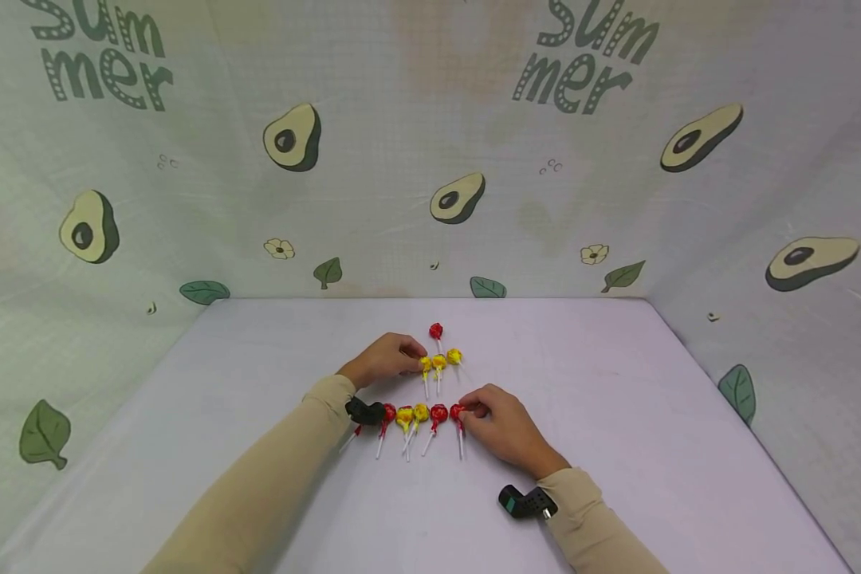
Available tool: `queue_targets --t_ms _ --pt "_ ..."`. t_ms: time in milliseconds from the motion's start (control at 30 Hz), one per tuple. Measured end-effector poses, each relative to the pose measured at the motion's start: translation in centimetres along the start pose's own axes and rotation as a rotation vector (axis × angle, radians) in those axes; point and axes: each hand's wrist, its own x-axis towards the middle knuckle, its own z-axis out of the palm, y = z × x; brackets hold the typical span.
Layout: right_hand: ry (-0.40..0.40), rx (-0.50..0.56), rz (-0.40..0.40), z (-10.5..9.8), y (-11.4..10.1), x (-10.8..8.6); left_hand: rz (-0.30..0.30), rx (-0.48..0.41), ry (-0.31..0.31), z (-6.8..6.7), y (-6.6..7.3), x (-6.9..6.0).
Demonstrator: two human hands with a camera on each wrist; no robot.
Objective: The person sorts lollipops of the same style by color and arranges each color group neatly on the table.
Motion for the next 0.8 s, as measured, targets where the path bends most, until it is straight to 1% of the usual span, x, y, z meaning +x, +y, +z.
queue_targets --t_ms 167,400,567,800 --pt "0.002 -0.003 0.002 0.03 0.07 0.00 0.004 -0.017 -0.011 0.11 0.04 0.07" --pt "0.010 -0.012 -0.018 0.07 0.08 0.12 -0.007 -0.011 -0.015 -0.12 0.35 -0.27" --pt "0.022 -0.029 -0.008 0.05 -0.11 0.15 -0.007 -0.015 -0.012 -0.20 0.37 -0.43" --pt "0.013 -0.022 0.005 0.13 -0.08 0.11 -0.003 -0.020 -0.007 -0.22 0.23 -0.52"
